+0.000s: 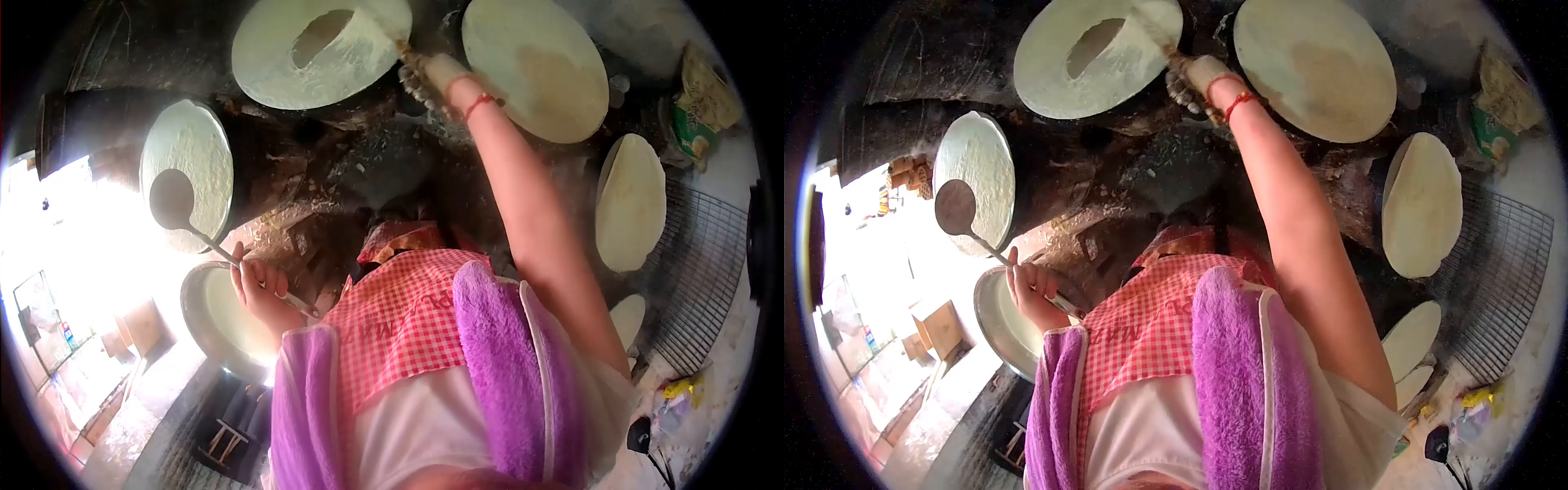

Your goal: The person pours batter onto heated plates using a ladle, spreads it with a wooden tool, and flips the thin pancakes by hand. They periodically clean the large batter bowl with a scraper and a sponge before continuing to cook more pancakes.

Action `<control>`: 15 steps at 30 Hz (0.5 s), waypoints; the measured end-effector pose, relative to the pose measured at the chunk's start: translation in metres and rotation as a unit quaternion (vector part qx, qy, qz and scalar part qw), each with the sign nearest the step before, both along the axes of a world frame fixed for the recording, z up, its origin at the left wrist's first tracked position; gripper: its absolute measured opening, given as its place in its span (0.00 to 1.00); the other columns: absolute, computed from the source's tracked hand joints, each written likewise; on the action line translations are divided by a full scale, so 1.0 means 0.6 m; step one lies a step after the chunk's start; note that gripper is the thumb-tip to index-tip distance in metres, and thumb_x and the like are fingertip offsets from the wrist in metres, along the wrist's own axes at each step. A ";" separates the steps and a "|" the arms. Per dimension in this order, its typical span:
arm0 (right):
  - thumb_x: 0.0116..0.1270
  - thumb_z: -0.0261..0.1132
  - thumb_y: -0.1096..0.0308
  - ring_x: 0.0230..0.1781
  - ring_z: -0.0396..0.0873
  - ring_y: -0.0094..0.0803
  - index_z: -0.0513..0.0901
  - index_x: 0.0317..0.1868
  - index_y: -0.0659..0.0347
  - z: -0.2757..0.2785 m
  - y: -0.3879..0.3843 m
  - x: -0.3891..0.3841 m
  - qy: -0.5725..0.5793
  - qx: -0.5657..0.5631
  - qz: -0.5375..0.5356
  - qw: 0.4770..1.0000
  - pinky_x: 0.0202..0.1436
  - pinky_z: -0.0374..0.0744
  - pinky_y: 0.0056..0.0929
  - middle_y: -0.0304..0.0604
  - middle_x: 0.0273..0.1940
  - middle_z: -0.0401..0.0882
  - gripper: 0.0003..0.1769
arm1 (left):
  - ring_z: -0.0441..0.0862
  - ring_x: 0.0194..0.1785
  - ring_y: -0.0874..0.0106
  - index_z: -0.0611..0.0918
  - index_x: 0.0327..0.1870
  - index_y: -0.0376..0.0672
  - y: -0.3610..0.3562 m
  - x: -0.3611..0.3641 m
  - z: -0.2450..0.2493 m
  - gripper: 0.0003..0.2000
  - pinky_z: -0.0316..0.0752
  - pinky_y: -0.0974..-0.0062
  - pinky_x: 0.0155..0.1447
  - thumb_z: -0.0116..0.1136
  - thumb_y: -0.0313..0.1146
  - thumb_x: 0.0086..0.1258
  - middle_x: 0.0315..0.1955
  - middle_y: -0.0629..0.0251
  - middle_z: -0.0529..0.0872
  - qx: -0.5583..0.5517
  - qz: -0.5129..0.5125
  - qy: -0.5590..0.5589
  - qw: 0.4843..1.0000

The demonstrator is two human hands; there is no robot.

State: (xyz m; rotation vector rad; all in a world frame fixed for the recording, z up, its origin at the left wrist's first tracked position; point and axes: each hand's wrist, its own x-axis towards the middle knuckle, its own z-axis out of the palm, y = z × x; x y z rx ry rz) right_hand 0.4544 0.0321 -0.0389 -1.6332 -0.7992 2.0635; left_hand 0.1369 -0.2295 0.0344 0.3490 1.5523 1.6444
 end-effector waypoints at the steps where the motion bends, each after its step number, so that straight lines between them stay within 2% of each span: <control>1: 0.69 0.60 0.53 0.19 0.73 0.19 0.81 0.43 0.56 -0.051 0.003 0.008 -0.056 0.149 0.061 0.985 0.18 0.69 0.21 0.32 0.30 0.82 0.15 | 0.55 0.18 0.85 0.70 0.62 0.35 -0.001 -0.002 -0.001 0.17 0.51 0.85 0.19 0.45 0.32 0.76 0.20 0.77 0.60 0.002 0.001 0.007 1.000; 3: 0.68 0.62 0.63 0.19 0.73 0.19 0.77 0.58 0.58 -0.007 -0.037 0.000 -0.047 0.222 -0.016 0.974 0.19 0.70 0.18 0.35 0.38 0.84 0.20 | 0.56 0.18 0.85 0.70 0.63 0.36 -0.007 -0.012 0.000 0.17 0.51 0.85 0.19 0.43 0.31 0.77 0.21 0.76 0.61 0.008 0.000 0.013 1.000; 4: 0.63 0.69 0.62 0.35 0.82 0.23 0.78 0.58 0.53 0.022 -0.068 0.019 -0.060 0.208 -0.062 0.974 0.23 0.77 0.22 0.39 0.41 0.85 0.23 | 0.56 0.18 0.85 0.70 0.63 0.37 -0.013 -0.020 0.006 0.16 0.51 0.85 0.18 0.41 0.30 0.77 0.22 0.75 0.62 0.011 -0.002 0.014 1.000; 6: 0.64 0.68 0.64 0.28 0.81 0.23 0.77 0.60 0.47 -0.081 -0.073 0.062 -0.015 0.297 -0.206 0.932 0.20 0.73 0.18 0.38 0.35 0.84 0.23 | 0.56 0.18 0.84 0.69 0.63 0.37 -0.023 -0.038 0.011 0.17 0.50 0.85 0.18 0.40 0.30 0.78 0.22 0.74 0.62 0.002 -0.001 0.020 1.000; 8: 0.64 0.67 0.65 0.19 0.76 0.22 0.76 0.61 0.47 -0.017 -0.116 0.003 -0.083 0.160 -0.089 0.980 0.16 0.71 0.20 0.35 0.30 0.80 0.24 | 0.55 0.18 0.85 0.69 0.63 0.37 -0.033 -0.059 -0.015 0.17 0.50 0.85 0.18 0.40 0.30 0.77 0.22 0.75 0.62 0.020 0.002 0.023 1.000; 9: 0.64 0.67 0.65 0.14 0.72 0.21 0.77 0.61 0.48 -0.012 -0.130 -0.049 -0.105 0.170 -0.079 0.977 0.14 0.69 0.22 0.33 0.27 0.78 0.23 | 0.55 0.18 0.85 0.69 0.63 0.37 -0.029 -0.064 -0.018 0.17 0.50 0.85 0.18 0.40 0.30 0.77 0.22 0.75 0.62 0.020 0.003 0.021 1.000; 10: 0.64 0.67 0.64 0.14 0.72 0.20 0.78 0.60 0.48 -0.031 -0.136 -0.086 -0.070 0.167 -0.084 0.980 0.14 0.69 0.22 0.33 0.27 0.78 0.23 | 0.55 0.18 0.85 0.69 0.63 0.37 -0.023 -0.068 -0.022 0.17 0.50 0.85 0.18 0.41 0.29 0.77 0.22 0.75 0.62 0.010 0.001 0.013 1.000; 12: 0.63 0.68 0.63 0.15 0.71 0.18 0.77 0.61 0.49 -0.056 -0.126 -0.128 -0.109 0.257 -0.017 0.960 0.15 0.69 0.20 0.31 0.27 0.77 0.24 | 0.55 0.18 0.85 0.69 0.63 0.36 -0.014 -0.074 -0.030 0.16 0.51 0.85 0.18 0.41 0.29 0.77 0.22 0.75 0.62 0.009 0.006 -0.002 1.000; 13: 0.63 0.68 0.63 0.18 0.71 0.16 0.76 0.62 0.50 -0.012 -0.132 -0.133 -0.078 0.195 -0.009 0.978 0.18 0.70 0.18 0.30 0.29 0.77 0.26 | 0.55 0.17 0.85 0.69 0.63 0.36 -0.012 -0.083 -0.032 0.16 0.51 0.85 0.18 0.41 0.29 0.77 0.21 0.75 0.62 0.019 0.009 -0.004 1.000; 15: 0.64 0.67 0.65 0.18 0.70 0.16 0.77 0.61 0.50 0.001 -0.130 -0.099 -0.085 0.251 -0.057 0.962 0.18 0.70 0.18 0.31 0.31 0.78 0.24 | 0.55 0.17 0.85 0.70 0.62 0.37 -0.013 -0.106 -0.031 0.16 0.51 0.84 0.18 0.41 0.29 0.76 0.21 0.75 0.62 0.036 0.016 -0.009 0.999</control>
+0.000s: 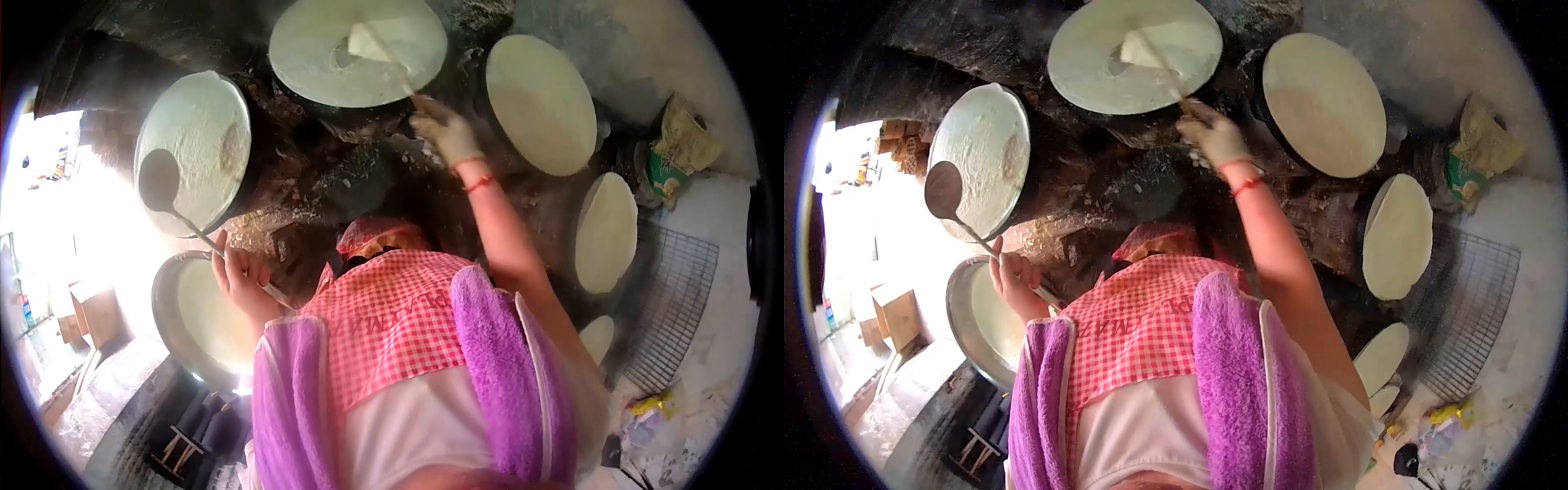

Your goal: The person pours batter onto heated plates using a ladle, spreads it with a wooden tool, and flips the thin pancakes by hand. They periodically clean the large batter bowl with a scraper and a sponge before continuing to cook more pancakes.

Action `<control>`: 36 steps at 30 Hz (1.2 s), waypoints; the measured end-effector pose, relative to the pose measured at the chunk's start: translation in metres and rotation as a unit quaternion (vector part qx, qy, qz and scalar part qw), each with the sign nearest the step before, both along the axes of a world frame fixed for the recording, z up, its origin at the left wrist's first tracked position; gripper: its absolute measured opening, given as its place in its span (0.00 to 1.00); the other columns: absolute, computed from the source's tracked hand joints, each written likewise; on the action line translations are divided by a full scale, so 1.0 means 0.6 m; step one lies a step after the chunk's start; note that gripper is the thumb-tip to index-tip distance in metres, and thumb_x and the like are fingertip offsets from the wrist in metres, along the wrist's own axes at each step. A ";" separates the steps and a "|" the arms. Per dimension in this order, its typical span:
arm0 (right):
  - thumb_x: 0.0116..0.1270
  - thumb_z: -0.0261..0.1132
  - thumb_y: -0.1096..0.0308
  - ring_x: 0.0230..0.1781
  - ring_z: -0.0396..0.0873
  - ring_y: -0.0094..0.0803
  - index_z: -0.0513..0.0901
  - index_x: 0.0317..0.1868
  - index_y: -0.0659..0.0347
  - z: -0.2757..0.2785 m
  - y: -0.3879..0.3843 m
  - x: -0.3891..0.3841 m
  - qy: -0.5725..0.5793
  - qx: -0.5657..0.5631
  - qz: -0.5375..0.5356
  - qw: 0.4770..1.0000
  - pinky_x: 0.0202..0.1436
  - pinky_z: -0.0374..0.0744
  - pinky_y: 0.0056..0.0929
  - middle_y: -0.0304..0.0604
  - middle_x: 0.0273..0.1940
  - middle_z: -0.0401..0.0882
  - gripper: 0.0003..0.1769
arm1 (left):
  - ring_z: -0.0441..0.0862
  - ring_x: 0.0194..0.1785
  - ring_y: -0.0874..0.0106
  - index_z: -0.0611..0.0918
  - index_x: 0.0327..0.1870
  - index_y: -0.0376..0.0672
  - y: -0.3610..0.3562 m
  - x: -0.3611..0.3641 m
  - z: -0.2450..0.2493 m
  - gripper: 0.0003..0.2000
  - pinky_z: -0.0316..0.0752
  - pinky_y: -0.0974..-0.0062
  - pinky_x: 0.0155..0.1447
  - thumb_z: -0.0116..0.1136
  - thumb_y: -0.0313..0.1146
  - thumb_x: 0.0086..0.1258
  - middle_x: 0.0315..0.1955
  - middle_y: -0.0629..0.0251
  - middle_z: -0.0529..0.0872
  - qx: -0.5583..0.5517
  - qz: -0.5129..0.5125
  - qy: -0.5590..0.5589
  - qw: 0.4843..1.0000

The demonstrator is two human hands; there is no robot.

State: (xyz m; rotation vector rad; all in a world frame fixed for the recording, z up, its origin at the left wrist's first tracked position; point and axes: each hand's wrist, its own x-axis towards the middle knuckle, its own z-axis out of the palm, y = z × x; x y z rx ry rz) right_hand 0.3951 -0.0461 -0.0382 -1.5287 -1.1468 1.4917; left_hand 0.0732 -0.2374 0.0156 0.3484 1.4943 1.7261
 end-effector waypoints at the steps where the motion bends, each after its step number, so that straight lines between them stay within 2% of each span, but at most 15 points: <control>1: 0.64 0.66 0.66 0.18 0.70 0.17 0.78 0.61 0.49 -0.021 0.004 0.018 0.000 0.051 -0.035 0.998 0.18 0.70 0.18 0.31 0.31 0.78 0.23 | 0.55 0.17 0.85 0.70 0.62 0.37 -0.009 -0.012 0.002 0.16 0.51 0.84 0.18 0.41 0.29 0.76 0.21 0.75 0.62 0.016 -0.001 0.014 1.000; 2: 0.65 0.65 0.68 0.17 0.70 0.18 0.78 0.60 0.50 -0.078 0.018 0.037 0.061 0.099 -0.103 0.988 0.16 0.69 0.20 0.32 0.29 0.78 0.22 | 0.55 0.17 0.85 0.70 0.62 0.37 -0.012 -0.020 -0.001 0.16 0.51 0.84 0.17 0.41 0.29 0.76 0.20 0.75 0.62 0.034 0.002 0.027 0.999; 4: 0.65 0.65 0.74 0.27 0.75 0.18 0.79 0.58 0.58 -0.050 0.020 0.025 0.108 -0.073 -0.119 0.984 0.26 0.74 0.18 0.38 0.36 0.83 0.20 | 0.55 0.17 0.85 0.70 0.62 0.37 -0.018 -0.035 -0.007 0.16 0.51 0.84 0.17 0.41 0.29 0.76 0.20 0.75 0.62 0.026 0.002 0.038 0.999; 6: 0.66 0.65 0.70 0.20 0.72 0.18 0.77 0.59 0.59 -0.051 0.018 -0.050 -0.007 0.037 -0.080 0.996 0.21 0.71 0.19 0.36 0.33 0.83 0.21 | 0.56 0.17 0.85 0.69 0.63 0.36 -0.015 -0.038 -0.003 0.16 0.51 0.85 0.17 0.41 0.29 0.76 0.20 0.75 0.62 -0.006 -0.012 0.056 0.998; 7: 0.64 0.67 0.67 0.20 0.72 0.17 0.77 0.60 0.58 -0.051 0.026 -0.074 0.051 0.047 -0.046 0.997 0.20 0.70 0.18 0.35 0.34 0.83 0.23 | 0.56 0.17 0.85 0.69 0.63 0.36 -0.014 -0.036 -0.003 0.16 0.51 0.85 0.17 0.41 0.29 0.76 0.20 0.75 0.62 -0.006 -0.014 0.053 0.998; 9: 0.63 0.68 0.66 0.23 0.73 0.16 0.78 0.59 0.58 -0.018 0.020 -0.059 0.057 -0.085 0.001 0.995 0.23 0.71 0.17 0.34 0.35 0.83 0.23 | 0.56 0.17 0.85 0.68 0.63 0.36 -0.006 -0.031 -0.002 0.17 0.51 0.85 0.18 0.41 0.28 0.76 0.20 0.74 0.63 -0.013 0.018 0.037 0.999; 14: 0.64 0.66 0.70 0.21 0.72 0.17 0.79 0.56 0.56 -0.019 0.066 0.031 -0.032 -0.018 -0.042 0.998 0.18 0.71 0.17 0.34 0.32 0.82 0.19 | 0.55 0.16 0.86 0.68 0.64 0.36 0.004 -0.002 0.001 0.17 0.50 0.85 0.18 0.44 0.30 0.77 0.19 0.78 0.61 0.004 -0.014 0.046 0.999; 16: 0.66 0.64 0.69 0.26 0.74 0.18 0.79 0.57 0.59 -0.007 0.090 0.017 -0.015 -0.029 -0.067 0.997 0.25 0.74 0.17 0.35 0.35 0.83 0.19 | 0.56 0.16 0.87 0.67 0.65 0.36 0.026 0.020 0.002 0.18 0.51 0.87 0.18 0.45 0.30 0.76 0.19 0.79 0.61 -0.016 -0.069 0.024 0.997; 21: 0.67 0.63 0.67 0.25 0.75 0.17 0.77 0.59 0.56 -0.068 0.083 -0.013 -0.026 0.017 0.168 0.985 0.23 0.74 0.22 0.33 0.34 0.83 0.20 | 0.56 0.18 0.87 0.68 0.64 0.37 0.117 0.081 0.004 0.18 0.51 0.87 0.19 0.44 0.31 0.77 0.22 0.78 0.61 -0.018 -0.170 -0.107 0.980; 24: 0.67 0.63 0.66 0.18 0.72 0.17 0.76 0.61 0.52 0.008 0.017 0.034 -0.092 -0.019 0.205 0.974 0.20 0.71 0.20 0.32 0.32 0.82 0.21 | 0.56 0.18 0.85 0.69 0.62 0.39 0.158 0.101 0.014 0.16 0.52 0.86 0.20 0.46 0.31 0.76 0.23 0.75 0.63 -0.014 -0.190 -0.168 0.967; 26: 0.67 0.63 0.65 0.16 0.71 0.17 0.76 0.61 0.51 -0.001 -0.025 0.093 -0.074 -0.036 0.194 0.978 0.19 0.71 0.19 0.32 0.31 0.81 0.21 | 0.58 0.20 0.85 0.70 0.61 0.39 0.174 0.118 0.023 0.16 0.54 0.86 0.21 0.47 0.31 0.76 0.25 0.73 0.65 -0.012 -0.199 -0.237 0.951; 28: 0.68 0.62 0.65 0.16 0.71 0.17 0.76 0.61 0.50 -0.085 -0.043 0.147 0.033 0.024 -0.003 0.999 0.17 0.70 0.18 0.32 0.29 0.80 0.21 | 0.58 0.20 0.85 0.70 0.60 0.39 0.187 0.143 0.023 0.15 0.55 0.85 0.21 0.48 0.30 0.75 0.25 0.73 0.65 -0.002 -0.188 -0.263 0.946; 29: 0.67 0.63 0.66 0.16 0.71 0.17 0.77 0.60 0.50 -0.046 -0.045 0.131 0.115 -0.067 -0.074 0.988 0.16 0.70 0.18 0.33 0.30 0.80 0.20 | 0.59 0.21 0.84 0.71 0.59 0.39 0.189 0.161 0.023 0.14 0.56 0.85 0.22 0.48 0.30 0.75 0.25 0.72 0.66 -0.004 -0.187 -0.287 0.939; 34: 0.67 0.63 0.67 0.15 0.72 0.20 0.78 0.58 0.53 -0.067 -0.012 -0.017 0.131 -0.108 0.097 0.981 0.16 0.71 0.19 0.35 0.31 0.81 0.19 | 0.66 0.27 0.80 0.72 0.49 0.35 0.230 0.249 0.035 0.08 0.68 0.81 0.30 0.49 0.28 0.75 0.29 0.67 0.72 -0.016 -0.152 -0.303 0.941; 36: 0.66 0.63 0.68 0.17 0.73 0.20 0.78 0.58 0.54 -0.087 0.000 -0.031 0.086 0.017 0.159 0.983 0.17 0.71 0.18 0.36 0.31 0.81 0.19 | 0.67 0.26 0.80 0.71 0.49 0.34 0.244 0.249 0.044 0.08 0.69 0.81 0.30 0.47 0.27 0.75 0.28 0.67 0.71 0.001 -0.120 -0.399 0.909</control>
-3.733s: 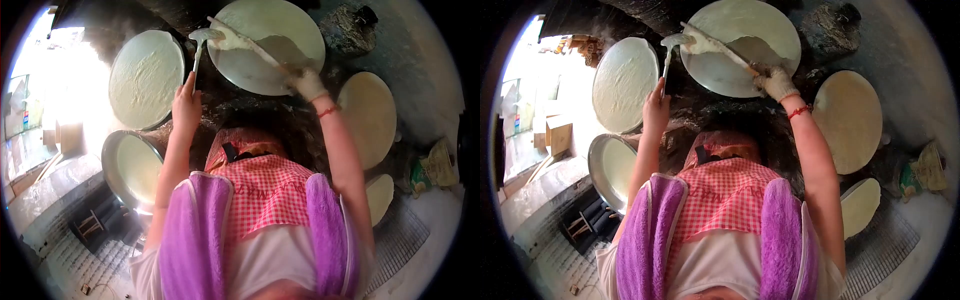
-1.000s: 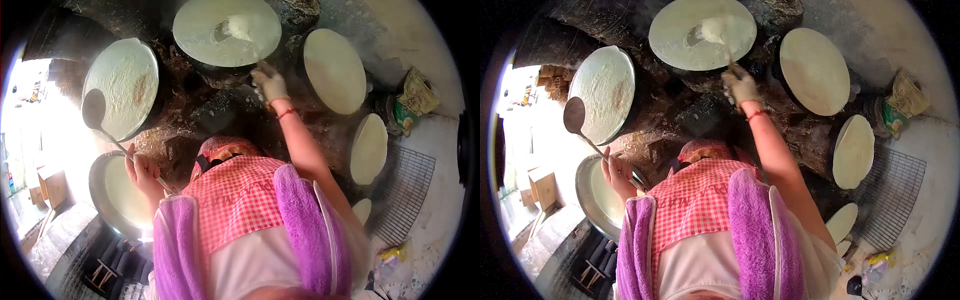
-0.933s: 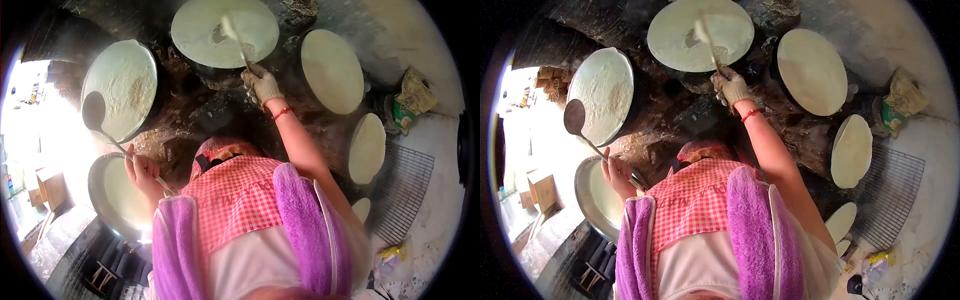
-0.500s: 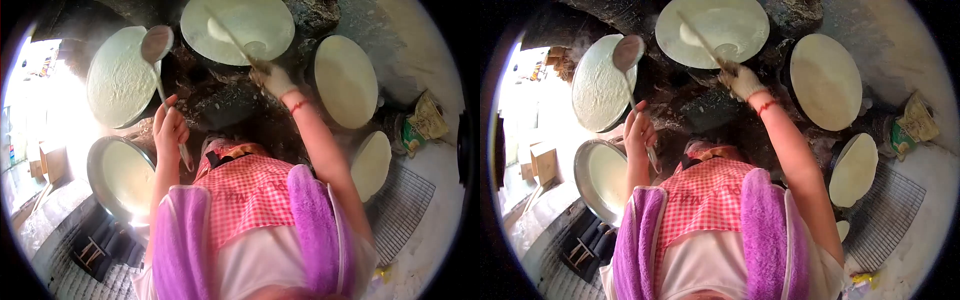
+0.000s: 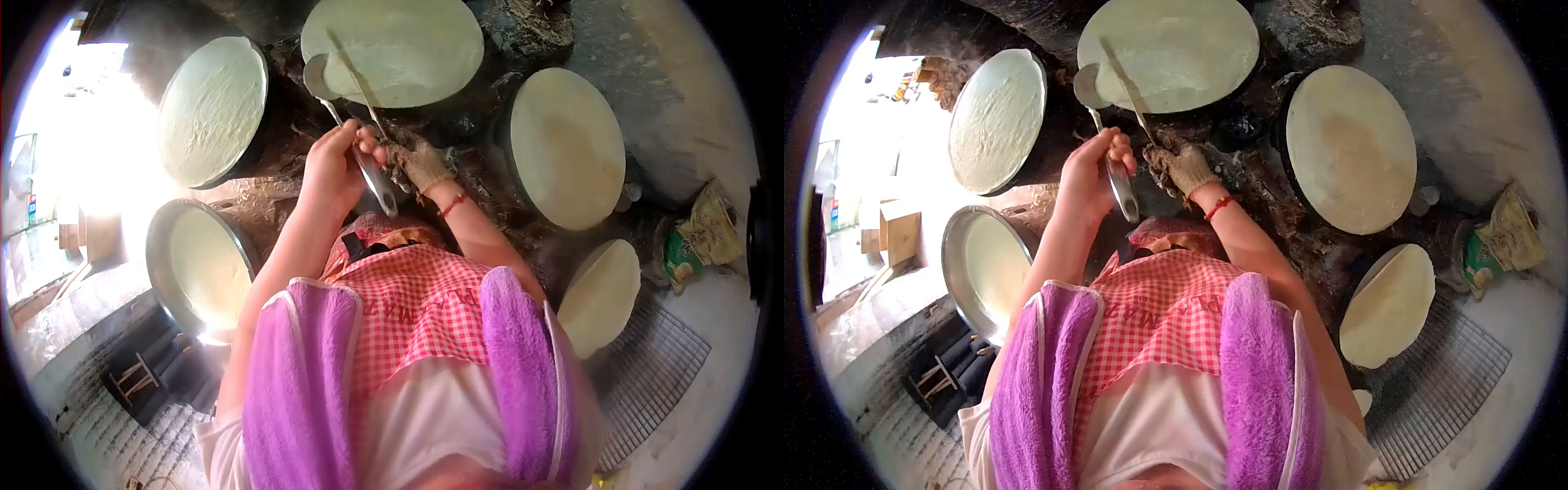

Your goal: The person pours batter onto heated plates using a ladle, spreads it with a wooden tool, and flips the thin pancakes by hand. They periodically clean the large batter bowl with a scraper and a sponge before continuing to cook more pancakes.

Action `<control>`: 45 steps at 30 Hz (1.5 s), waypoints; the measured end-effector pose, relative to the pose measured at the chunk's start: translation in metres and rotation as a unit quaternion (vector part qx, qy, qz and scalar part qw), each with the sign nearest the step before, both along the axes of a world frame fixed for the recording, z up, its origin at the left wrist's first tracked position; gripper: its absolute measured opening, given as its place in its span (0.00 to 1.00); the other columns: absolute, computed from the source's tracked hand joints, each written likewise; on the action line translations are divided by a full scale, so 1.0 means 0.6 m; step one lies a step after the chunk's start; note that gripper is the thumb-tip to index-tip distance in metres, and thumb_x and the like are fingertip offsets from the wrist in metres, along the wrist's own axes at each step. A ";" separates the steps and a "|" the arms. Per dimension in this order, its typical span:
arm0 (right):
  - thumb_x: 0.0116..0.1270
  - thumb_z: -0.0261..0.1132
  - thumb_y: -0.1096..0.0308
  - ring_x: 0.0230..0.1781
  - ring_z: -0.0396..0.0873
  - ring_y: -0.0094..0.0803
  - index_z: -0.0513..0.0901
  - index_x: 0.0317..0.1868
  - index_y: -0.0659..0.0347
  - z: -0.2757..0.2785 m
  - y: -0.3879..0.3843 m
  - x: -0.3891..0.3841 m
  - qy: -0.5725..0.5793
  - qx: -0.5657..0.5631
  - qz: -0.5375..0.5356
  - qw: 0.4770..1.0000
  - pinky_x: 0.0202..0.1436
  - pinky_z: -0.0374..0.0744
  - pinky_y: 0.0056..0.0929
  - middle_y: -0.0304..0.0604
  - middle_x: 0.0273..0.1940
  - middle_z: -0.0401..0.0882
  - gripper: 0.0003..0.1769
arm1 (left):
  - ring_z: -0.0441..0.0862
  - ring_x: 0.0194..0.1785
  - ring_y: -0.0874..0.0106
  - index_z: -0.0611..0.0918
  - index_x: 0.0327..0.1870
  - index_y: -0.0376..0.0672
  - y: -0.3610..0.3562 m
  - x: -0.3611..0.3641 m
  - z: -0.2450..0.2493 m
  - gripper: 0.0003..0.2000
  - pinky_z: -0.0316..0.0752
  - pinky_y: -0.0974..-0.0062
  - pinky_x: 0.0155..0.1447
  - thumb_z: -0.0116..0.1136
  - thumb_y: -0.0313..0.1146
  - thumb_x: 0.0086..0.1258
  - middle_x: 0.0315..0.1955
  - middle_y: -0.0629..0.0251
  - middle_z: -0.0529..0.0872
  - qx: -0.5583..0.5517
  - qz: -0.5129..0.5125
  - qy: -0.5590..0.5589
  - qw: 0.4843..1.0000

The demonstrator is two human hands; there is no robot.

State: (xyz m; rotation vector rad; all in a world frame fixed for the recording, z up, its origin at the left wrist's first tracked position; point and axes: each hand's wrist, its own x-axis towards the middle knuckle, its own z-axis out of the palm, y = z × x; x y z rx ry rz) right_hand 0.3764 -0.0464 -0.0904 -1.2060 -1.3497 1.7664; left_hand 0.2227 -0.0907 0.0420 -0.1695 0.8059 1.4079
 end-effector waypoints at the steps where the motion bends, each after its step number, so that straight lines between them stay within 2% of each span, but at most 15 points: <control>1: 0.66 0.63 0.68 0.18 0.74 0.20 0.78 0.58 0.55 0.000 0.001 0.001 -0.008 0.045 0.015 0.999 0.18 0.70 0.18 0.36 0.32 0.81 0.19 | 0.68 0.26 0.80 0.70 0.50 0.32 0.009 -0.001 -0.001 0.08 0.70 0.81 0.30 0.45 0.26 0.76 0.27 0.68 0.71 -0.008 0.029 -0.106 0.994; 3: 0.65 0.64 0.68 0.24 0.76 0.19 0.78 0.57 0.57 0.044 0.004 0.038 0.114 -0.153 0.032 0.981 0.21 0.72 0.17 0.37 0.34 0.82 0.19 | 0.64 0.20 0.79 0.69 0.51 0.30 0.011 -0.051 0.006 0.10 0.67 0.80 0.25 0.42 0.28 0.76 0.23 0.70 0.66 -0.009 0.034 -0.380 0.924; 5: 0.66 0.63 0.70 0.23 0.76 0.20 0.80 0.54 0.55 0.086 0.007 0.082 0.039 -0.116 -0.040 0.992 0.19 0.72 0.17 0.38 0.34 0.82 0.16 | 0.63 0.19 0.80 0.63 0.64 0.29 -0.025 -0.080 0.007 0.18 0.64 0.81 0.20 0.38 0.30 0.78 0.23 0.69 0.65 0.099 0.020 -0.515 0.851; 8: 0.66 0.63 0.69 0.23 0.76 0.21 0.81 0.51 0.57 0.030 0.084 0.150 0.138 -0.212 -0.132 0.958 0.20 0.74 0.19 0.36 0.32 0.82 0.13 | 0.61 0.18 0.80 0.57 0.71 0.33 -0.090 -0.084 0.017 0.23 0.61 0.81 0.17 0.36 0.35 0.80 0.25 0.69 0.64 0.186 -0.001 -0.419 0.889; 12: 0.65 0.65 0.67 0.24 0.75 0.18 0.79 0.58 0.59 0.018 0.111 0.070 -0.054 0.043 -0.021 0.997 0.26 0.75 0.21 0.35 0.34 0.83 0.21 | 0.59 0.18 0.81 0.57 0.71 0.33 -0.120 -0.092 0.036 0.23 0.60 0.81 0.16 0.35 0.36 0.81 0.25 0.69 0.63 0.245 0.018 -0.308 0.919; 16: 0.62 0.68 0.72 0.53 0.76 0.25 0.74 0.63 0.63 0.045 0.079 0.027 -0.170 0.040 0.170 0.970 0.59 0.72 0.23 0.38 0.54 0.80 0.28 | 0.58 0.18 0.84 0.51 0.72 0.31 -0.165 -0.133 0.074 0.24 0.57 0.84 0.15 0.34 0.34 0.81 0.24 0.70 0.61 0.178 0.057 -0.262 0.947; 20: 0.64 0.66 0.69 0.34 0.77 0.16 0.73 0.65 0.58 0.066 0.037 0.093 -0.072 0.104 0.030 0.991 0.40 0.77 0.17 0.32 0.48 0.81 0.28 | 0.55 0.13 0.86 0.45 0.73 0.32 -0.322 -0.219 0.094 0.25 0.55 0.87 0.12 0.31 0.31 0.81 0.23 0.70 0.61 0.278 0.067 -0.095 0.953; 21: 0.64 0.67 0.70 0.36 0.77 0.15 0.74 0.65 0.57 0.022 0.033 0.118 -0.150 0.036 -0.046 0.987 0.42 0.77 0.17 0.33 0.46 0.83 0.27 | 0.54 0.12 0.86 0.45 0.74 0.32 -0.356 -0.236 0.094 0.25 0.56 0.87 0.11 0.31 0.32 0.81 0.23 0.69 0.62 0.306 0.096 -0.088 0.943; 23: 0.63 0.67 0.71 0.35 0.77 0.16 0.77 0.61 0.56 0.038 -0.028 0.076 -0.150 -0.066 -0.064 0.984 0.40 0.77 0.17 0.32 0.43 0.82 0.24 | 0.54 0.13 0.85 0.46 0.73 0.32 -0.403 -0.276 0.089 0.25 0.56 0.87 0.12 0.31 0.33 0.81 0.23 0.68 0.61 0.340 0.106 -0.013 0.934; 25: 0.63 0.68 0.71 0.33 0.77 0.16 0.79 0.59 0.54 0.012 -0.078 0.035 -0.160 0.028 0.057 0.985 0.33 0.78 0.18 0.30 0.40 0.82 0.23 | 0.53 0.15 0.84 0.48 0.73 0.33 -0.431 -0.302 0.094 0.24 0.55 0.86 0.13 0.31 0.34 0.81 0.23 0.69 0.61 0.191 0.174 0.067 0.964; 29: 0.63 0.67 0.73 0.37 0.80 0.21 0.79 0.56 0.58 0.048 -0.157 -0.105 -0.061 -0.067 0.035 0.995 0.38 0.81 0.22 0.37 0.41 0.82 0.20 | 0.55 0.19 0.84 0.58 0.69 0.30 -0.532 -0.380 0.036 0.21 0.55 0.86 0.16 0.33 0.33 0.81 0.23 0.73 0.59 0.181 0.244 -0.180 0.936; 34: 0.66 0.62 0.75 0.33 0.81 0.30 0.77 0.52 0.62 0.005 -0.156 -0.221 0.214 -0.138 -0.029 0.967 0.30 0.80 0.23 0.47 0.42 0.81 0.14 | 0.55 0.18 0.83 0.59 0.68 0.30 -0.656 -0.403 -0.018 0.20 0.57 0.85 0.17 0.32 0.33 0.81 0.23 0.74 0.59 0.139 0.303 -0.184 0.925; 37: 0.66 0.61 0.75 0.22 0.77 0.26 0.78 0.48 0.61 0.095 -0.152 -0.276 0.119 -0.086 0.043 0.988 0.19 0.76 0.23 0.43 0.37 0.81 0.11 | 0.55 0.18 0.83 0.58 0.68 0.30 -0.704 -0.422 -0.036 0.21 0.57 0.85 0.17 0.31 0.33 0.81 0.22 0.74 0.59 0.116 0.309 -0.162 0.930; 39: 0.65 0.60 0.76 0.19 0.76 0.24 0.79 0.45 0.61 0.084 -0.129 -0.307 -0.033 -0.097 0.079 0.992 0.19 0.76 0.23 0.41 0.33 0.81 0.09 | 0.55 0.18 0.82 0.57 0.69 0.30 -0.712 -0.433 -0.024 0.21 0.58 0.85 0.17 0.30 0.34 0.82 0.22 0.73 0.59 0.088 0.350 -0.173 0.916; 45: 0.62 0.59 0.79 0.20 0.77 0.25 0.81 0.42 0.59 -0.005 -0.049 -0.401 -0.125 -0.026 0.040 0.991 0.18 0.75 0.25 0.39 0.29 0.81 0.10 | 0.58 0.19 0.80 0.55 0.70 0.29 -0.729 -0.433 -0.012 0.23 0.62 0.81 0.20 0.30 0.35 0.82 0.24 0.70 0.62 0.136 0.385 -0.192 0.892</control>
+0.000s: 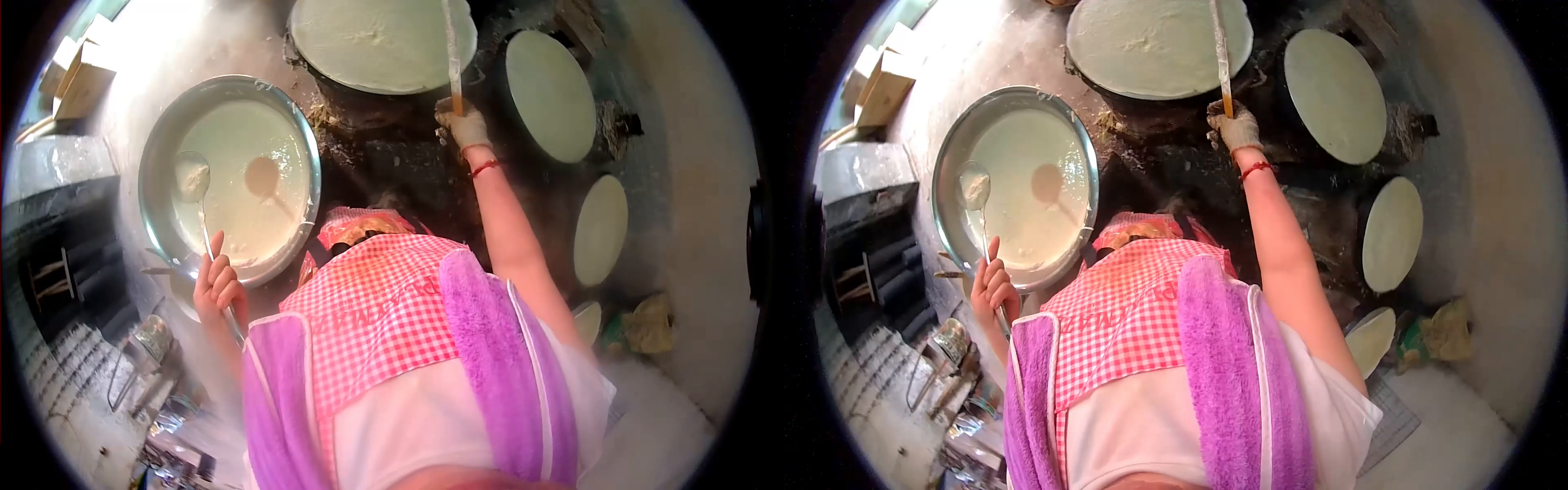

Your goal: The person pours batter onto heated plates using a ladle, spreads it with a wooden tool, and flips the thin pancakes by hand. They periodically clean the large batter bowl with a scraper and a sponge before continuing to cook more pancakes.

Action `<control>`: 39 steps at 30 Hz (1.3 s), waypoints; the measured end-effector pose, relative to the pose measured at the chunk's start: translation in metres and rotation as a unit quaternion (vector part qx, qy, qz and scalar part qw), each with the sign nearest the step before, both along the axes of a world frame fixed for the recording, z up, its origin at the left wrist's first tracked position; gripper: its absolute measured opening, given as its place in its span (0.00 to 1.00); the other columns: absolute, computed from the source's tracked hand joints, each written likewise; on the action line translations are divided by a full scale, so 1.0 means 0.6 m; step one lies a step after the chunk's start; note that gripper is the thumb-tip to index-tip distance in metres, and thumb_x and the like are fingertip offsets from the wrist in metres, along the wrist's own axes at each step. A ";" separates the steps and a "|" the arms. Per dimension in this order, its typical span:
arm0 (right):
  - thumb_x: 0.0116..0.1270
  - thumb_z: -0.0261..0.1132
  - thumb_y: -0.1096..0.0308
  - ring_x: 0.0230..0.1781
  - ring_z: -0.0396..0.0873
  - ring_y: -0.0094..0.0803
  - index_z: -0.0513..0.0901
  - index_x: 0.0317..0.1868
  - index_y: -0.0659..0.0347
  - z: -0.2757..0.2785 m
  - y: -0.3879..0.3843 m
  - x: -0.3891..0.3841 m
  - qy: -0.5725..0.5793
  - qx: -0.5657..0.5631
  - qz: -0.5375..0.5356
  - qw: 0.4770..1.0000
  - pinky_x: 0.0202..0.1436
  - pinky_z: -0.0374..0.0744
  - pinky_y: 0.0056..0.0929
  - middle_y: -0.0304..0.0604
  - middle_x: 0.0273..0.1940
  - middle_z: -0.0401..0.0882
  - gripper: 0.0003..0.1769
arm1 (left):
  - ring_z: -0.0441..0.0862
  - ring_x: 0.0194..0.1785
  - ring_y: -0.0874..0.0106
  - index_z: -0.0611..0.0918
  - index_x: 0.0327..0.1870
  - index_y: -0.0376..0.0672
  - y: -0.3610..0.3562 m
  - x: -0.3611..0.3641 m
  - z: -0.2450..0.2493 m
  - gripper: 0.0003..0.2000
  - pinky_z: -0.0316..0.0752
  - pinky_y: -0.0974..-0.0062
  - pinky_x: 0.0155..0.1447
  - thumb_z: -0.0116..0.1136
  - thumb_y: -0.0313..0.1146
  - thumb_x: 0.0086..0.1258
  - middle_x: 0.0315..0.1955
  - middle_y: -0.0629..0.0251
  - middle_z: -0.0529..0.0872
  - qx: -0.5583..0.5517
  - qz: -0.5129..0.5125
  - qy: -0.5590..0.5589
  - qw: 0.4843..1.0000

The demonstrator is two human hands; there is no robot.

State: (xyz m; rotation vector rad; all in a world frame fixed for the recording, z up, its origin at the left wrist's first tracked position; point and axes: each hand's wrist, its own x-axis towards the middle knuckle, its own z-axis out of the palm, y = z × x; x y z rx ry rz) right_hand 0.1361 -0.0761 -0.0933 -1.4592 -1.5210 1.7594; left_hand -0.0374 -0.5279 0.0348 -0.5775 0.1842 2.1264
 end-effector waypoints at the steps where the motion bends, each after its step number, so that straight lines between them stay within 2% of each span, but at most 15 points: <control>1: 0.61 0.59 0.79 0.19 0.78 0.27 0.81 0.42 0.60 0.017 0.002 -0.018 -0.067 -0.006 0.031 0.997 0.19 0.76 0.27 0.39 0.28 0.81 0.09 | 0.56 0.19 0.80 0.56 0.70 0.30 0.002 0.001 0.007 0.22 0.60 0.81 0.19 0.29 0.35 0.82 0.24 0.71 0.60 -0.016 0.014 -0.018 1.000; 4: 0.60 0.60 0.78 0.17 0.77 0.28 0.81 0.41 0.61 -0.007 -0.004 -0.056 -0.065 0.013 0.072 0.995 0.19 0.76 0.27 0.39 0.28 0.80 0.09 | 0.55 0.19 0.81 0.58 0.70 0.33 -0.003 0.005 0.017 0.21 0.57 0.82 0.19 0.29 0.36 0.82 0.23 0.72 0.59 -0.027 0.027 -0.046 0.998; 10: 0.57 0.61 0.84 0.16 0.78 0.26 0.80 0.43 0.59 0.028 -0.091 -0.115 -0.029 -0.118 0.155 0.980 0.17 0.75 0.25 0.41 0.28 0.80 0.14 | 0.56 0.19 0.81 0.56 0.71 0.31 -0.006 0.011 0.026 0.23 0.58 0.83 0.20 0.32 0.35 0.82 0.24 0.72 0.60 -0.025 0.083 -0.052 0.995; 12: 0.59 0.63 0.76 0.26 0.83 0.35 0.80 0.47 0.60 0.029 -0.132 -0.167 -0.035 -0.131 0.227 0.964 0.27 0.81 0.32 0.47 0.33 0.83 0.14 | 0.56 0.19 0.81 0.56 0.71 0.31 0.015 0.004 0.040 0.23 0.57 0.83 0.21 0.33 0.35 0.82 0.24 0.72 0.59 -0.029 0.088 -0.060 0.994; 14: 0.59 0.63 0.65 0.44 0.83 0.45 0.78 0.54 0.60 -0.004 -0.152 -0.243 -0.061 0.115 0.335 0.933 0.48 0.80 0.37 0.54 0.44 0.83 0.21 | 0.55 0.19 0.81 0.55 0.71 0.30 0.029 0.001 0.058 0.23 0.57 0.83 0.21 0.33 0.35 0.81 0.24 0.72 0.60 -0.084 0.113 -0.066 0.988; 16: 0.59 0.61 0.56 0.57 0.75 0.50 0.76 0.58 0.61 -0.010 -0.151 -0.317 -0.029 0.172 0.387 0.905 0.63 0.71 0.35 0.58 0.52 0.79 0.28 | 0.56 0.19 0.82 0.55 0.71 0.29 0.061 0.006 0.086 0.23 0.58 0.83 0.20 0.33 0.34 0.81 0.24 0.72 0.60 -0.174 0.108 -0.019 0.979; 19: 0.59 0.62 0.57 0.56 0.76 0.50 0.76 0.59 0.61 0.073 -0.135 -0.316 0.038 0.125 0.369 0.920 0.62 0.72 0.35 0.58 0.52 0.79 0.28 | 0.57 0.19 0.83 0.55 0.71 0.30 0.061 -0.006 0.088 0.23 0.59 0.83 0.19 0.33 0.34 0.81 0.24 0.72 0.61 -0.141 0.086 -0.012 0.986; 20: 0.60 0.61 0.56 0.53 0.78 0.51 0.76 0.58 0.60 0.042 -0.118 -0.300 0.062 0.200 0.354 0.911 0.59 0.74 0.37 0.58 0.50 0.80 0.27 | 0.57 0.19 0.83 0.55 0.71 0.30 0.057 -0.009 0.085 0.23 0.59 0.83 0.19 0.33 0.34 0.81 0.24 0.72 0.61 -0.140 0.081 -0.010 0.987; 21: 0.63 0.62 0.59 0.48 0.81 0.44 0.77 0.57 0.61 0.093 -0.106 -0.257 0.045 0.189 0.348 0.917 0.55 0.76 0.35 0.54 0.49 0.82 0.24 | 0.57 0.19 0.82 0.55 0.71 0.31 0.054 -0.013 0.077 0.23 0.59 0.83 0.19 0.33 0.34 0.81 0.25 0.71 0.61 -0.129 0.067 -0.010 0.989; 22: 0.65 0.60 0.64 0.42 0.82 0.33 0.78 0.56 0.62 0.082 -0.095 -0.220 0.094 0.049 0.303 0.947 0.50 0.78 0.30 0.46 0.45 0.84 0.20 | 0.57 0.19 0.82 0.55 0.72 0.31 0.050 -0.016 0.067 0.23 0.59 0.83 0.19 0.33 0.34 0.81 0.25 0.71 0.62 -0.117 0.054 -0.011 0.992; 24: 0.69 0.60 0.65 0.36 0.81 0.22 0.79 0.53 0.61 0.075 -0.069 -0.130 0.065 0.016 0.213 0.975 0.42 0.78 0.22 0.38 0.37 0.83 0.15 | 0.57 0.19 0.81 0.55 0.71 0.31 0.038 -0.024 0.040 0.23 0.60 0.83 0.20 0.32 0.34 0.82 0.25 0.71 0.62 -0.074 0.050 -0.025 0.996; 27: 0.72 0.59 0.64 0.21 0.78 0.21 0.78 0.47 0.60 0.069 -0.025 -0.028 0.044 -0.029 0.117 0.992 0.20 0.77 0.22 0.35 0.29 0.81 0.10 | 0.55 0.20 0.81 0.58 0.69 0.31 0.027 -0.044 0.001 0.21 0.56 0.84 0.20 0.31 0.33 0.81 0.24 0.72 0.59 -0.005 -0.001 -0.056 0.998; 28: 0.72 0.58 0.63 0.18 0.78 0.22 0.77 0.44 0.60 0.022 -0.001 -0.015 0.082 0.040 0.079 0.993 0.18 0.76 0.23 0.36 0.27 0.81 0.09 | 0.55 0.20 0.81 0.58 0.69 0.31 0.029 -0.048 -0.004 0.21 0.56 0.84 0.20 0.31 0.33 0.81 0.24 0.72 0.59 -0.006 -0.004 -0.054 0.999; 32: 0.72 0.58 0.58 0.12 0.75 0.25 0.78 0.41 0.61 0.091 0.066 -0.021 -0.096 0.048 0.141 0.984 0.17 0.75 0.25 0.40 0.22 0.79 0.14 | 0.58 0.19 0.79 0.57 0.69 0.29 0.041 -0.053 -0.015 0.22 0.61 0.80 0.21 0.30 0.34 0.82 0.24 0.71 0.60 0.017 -0.018 -0.052 0.998; 39: 0.69 0.59 0.52 0.16 0.77 0.28 0.79 0.47 0.64 0.073 0.170 -0.053 -0.167 0.120 0.230 0.951 0.19 0.76 0.28 0.43 0.24 0.80 0.22 | 0.57 0.18 0.80 0.57 0.69 0.28 0.043 -0.010 0.001 0.22 0.60 0.81 0.19 0.29 0.34 0.82 0.23 0.71 0.60 0.012 -0.013 -0.031 0.999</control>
